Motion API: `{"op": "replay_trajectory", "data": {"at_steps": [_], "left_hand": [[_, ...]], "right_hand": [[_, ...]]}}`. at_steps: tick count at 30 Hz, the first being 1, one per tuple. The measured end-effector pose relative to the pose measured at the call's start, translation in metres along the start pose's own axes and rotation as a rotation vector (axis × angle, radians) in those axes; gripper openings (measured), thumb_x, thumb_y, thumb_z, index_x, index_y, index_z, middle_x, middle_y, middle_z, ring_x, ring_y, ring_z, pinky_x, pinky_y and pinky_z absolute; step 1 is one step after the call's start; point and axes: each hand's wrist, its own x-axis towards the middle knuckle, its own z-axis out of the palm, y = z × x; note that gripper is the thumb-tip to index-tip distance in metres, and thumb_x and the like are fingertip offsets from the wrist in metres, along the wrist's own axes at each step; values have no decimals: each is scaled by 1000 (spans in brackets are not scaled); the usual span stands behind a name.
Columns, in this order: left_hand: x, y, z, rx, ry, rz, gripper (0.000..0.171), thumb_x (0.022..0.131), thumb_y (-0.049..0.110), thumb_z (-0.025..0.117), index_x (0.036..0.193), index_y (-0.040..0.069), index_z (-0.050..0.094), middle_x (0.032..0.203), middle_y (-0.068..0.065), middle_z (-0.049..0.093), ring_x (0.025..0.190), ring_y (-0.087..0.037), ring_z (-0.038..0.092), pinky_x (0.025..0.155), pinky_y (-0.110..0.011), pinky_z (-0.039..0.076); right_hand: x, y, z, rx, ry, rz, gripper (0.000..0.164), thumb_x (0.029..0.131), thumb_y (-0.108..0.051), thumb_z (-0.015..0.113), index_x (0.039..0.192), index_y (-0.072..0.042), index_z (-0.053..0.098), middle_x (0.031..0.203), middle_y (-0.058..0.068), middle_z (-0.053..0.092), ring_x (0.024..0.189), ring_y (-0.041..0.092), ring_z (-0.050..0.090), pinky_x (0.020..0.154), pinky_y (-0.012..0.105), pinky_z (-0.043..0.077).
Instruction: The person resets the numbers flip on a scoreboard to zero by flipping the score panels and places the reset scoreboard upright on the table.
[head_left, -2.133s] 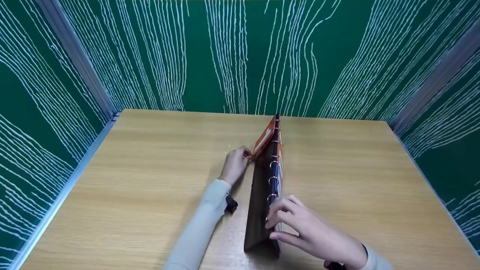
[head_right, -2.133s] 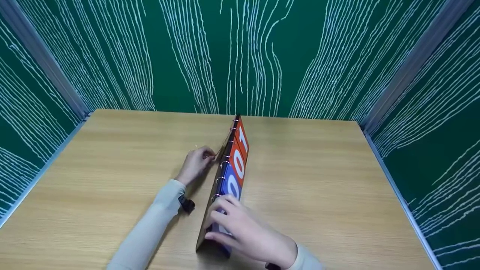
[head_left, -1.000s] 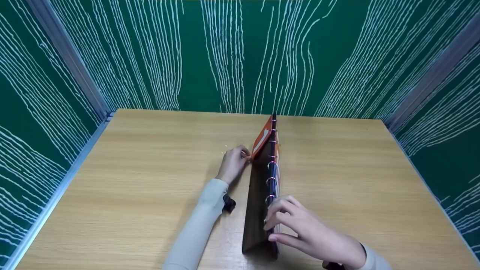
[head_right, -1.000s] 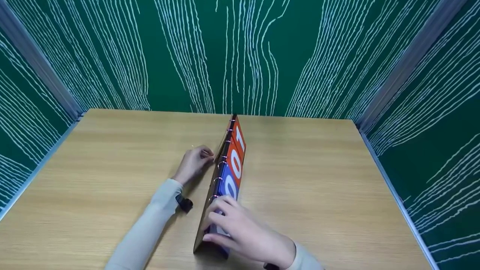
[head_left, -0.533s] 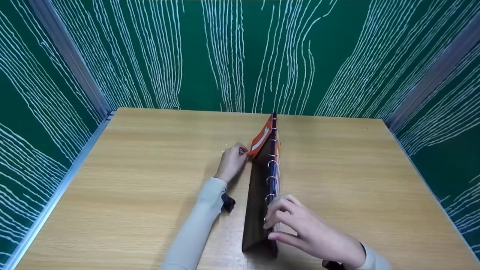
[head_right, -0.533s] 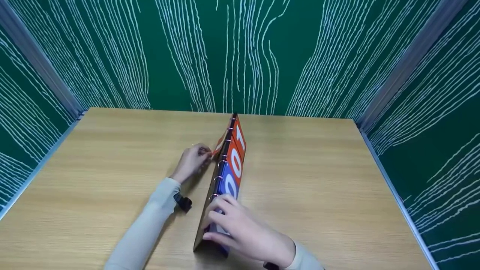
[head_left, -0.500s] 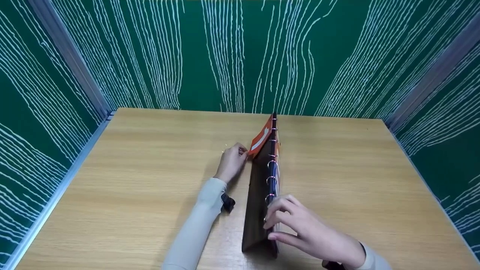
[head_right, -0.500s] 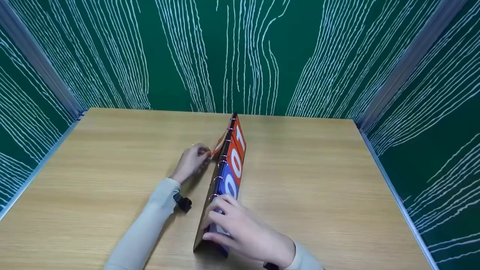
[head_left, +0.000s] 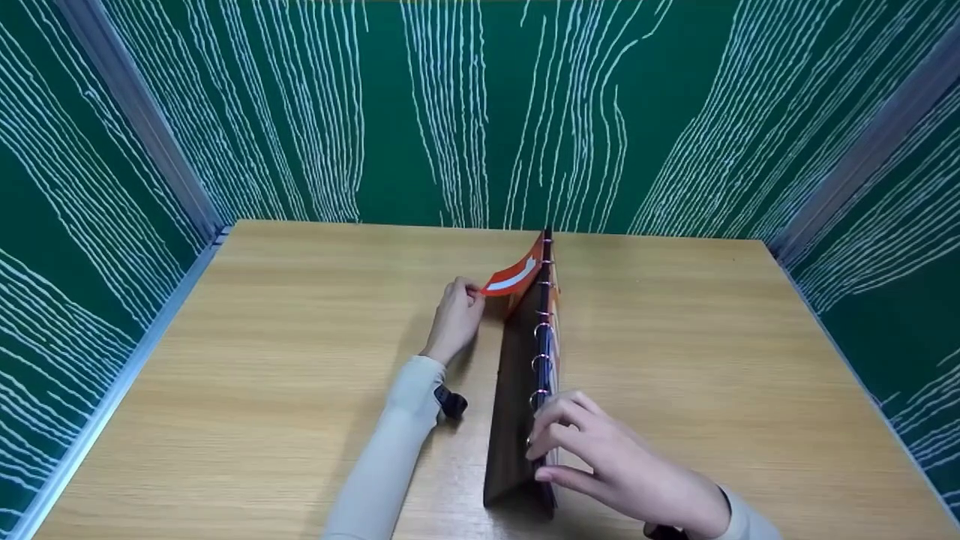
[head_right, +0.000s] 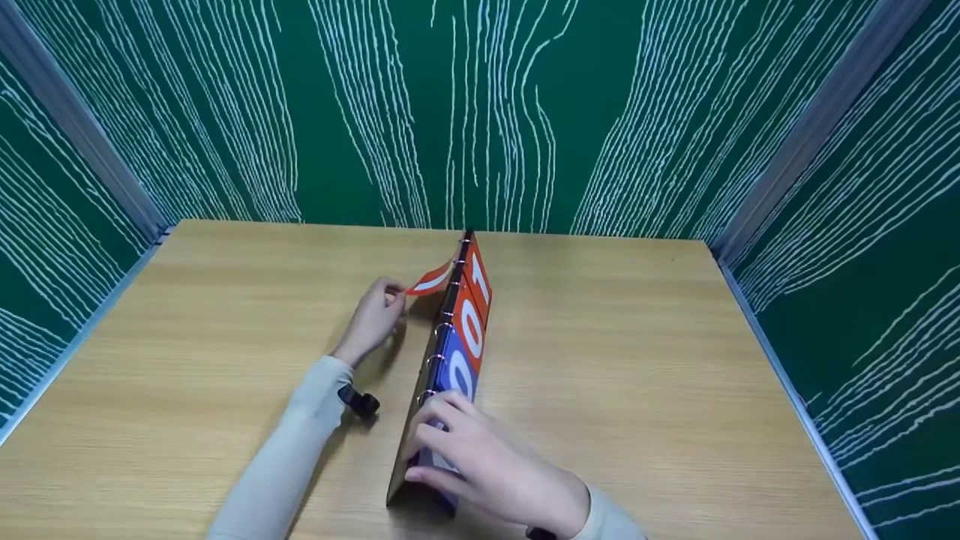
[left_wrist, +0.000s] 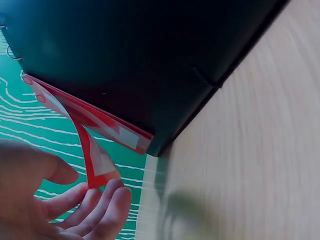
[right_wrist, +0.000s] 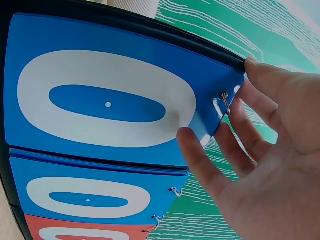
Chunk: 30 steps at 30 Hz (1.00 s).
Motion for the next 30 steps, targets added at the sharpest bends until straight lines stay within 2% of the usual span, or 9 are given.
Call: {"op": "replay_trajectory", "data": {"at_steps": [3,9,11,14,17,21,25,27,30], "left_hand": [[0,3,-3,-14,30,-15,24,100,9,54,121,-1,57,118,-19,57,96,-31,62,88,-42,53],[0,11,-9,-107,18,-148,34,104,15,54,136,8,47,133,-13,47,97,-23,57,85,-32,53],[0,14,-11,-138,23,-171,36,104,16,53,139,11,44,136,-11,45,99,-21,56,83,-27,53],[0,18,-14,-175,50,-160,39,105,16,52,142,12,42,139,-10,44,101,-21,57,78,-25,53],[-1,21,-17,-220,75,-138,43,105,15,52,145,14,39,141,-8,43,106,-20,57,79,-26,55],[-2,25,-18,-299,100,-108,53,104,15,53,153,16,32,146,-7,45,114,-21,58,93,-32,58],[-1,29,-19,-373,115,-67,64,105,14,53,160,19,20,158,-7,40,126,-23,56,109,-38,52],[-2,30,-19,-401,120,-37,68,105,14,52,161,22,14,161,-6,36,130,-24,54,111,-40,50],[-3,32,-19,-425,140,-3,73,105,13,51,163,24,8,162,-6,37,128,-23,56,107,-39,53]], "right_hand": [[0,0,0,-2,6,-11,28,84,-13,81,106,-23,66,118,-8,59,115,11,50,100,18,41],[0,-1,0,11,-13,3,22,89,-16,77,106,-23,66,118,-8,59,117,12,50,100,20,43],[0,-1,0,12,-15,5,21,90,-16,77,106,-24,66,118,-8,59,118,12,50,101,20,43],[0,-1,-1,9,-15,5,20,91,-17,76,107,-24,66,118,-8,59,118,12,50,101,21,43],[0,-1,-1,9,-18,8,21,90,-16,76,107,-23,66,119,-7,60,118,13,50,101,23,43],[-1,-1,-1,8,-21,10,20,91,-16,76,107,-23,66,119,-7,60,118,13,50,101,24,44],[0,-1,-2,8,-21,7,20,91,-17,75,107,-23,66,119,-6,60,117,14,50,100,25,45],[0,-1,-2,11,-23,11,21,91,-16,76,107,-23,65,119,-5,60,116,14,50,99,25,45],[0,-1,-1,-1,-29,21,18,92,-19,75,106,-23,65,119,-6,59,116,13,50,99,24,45]]}}
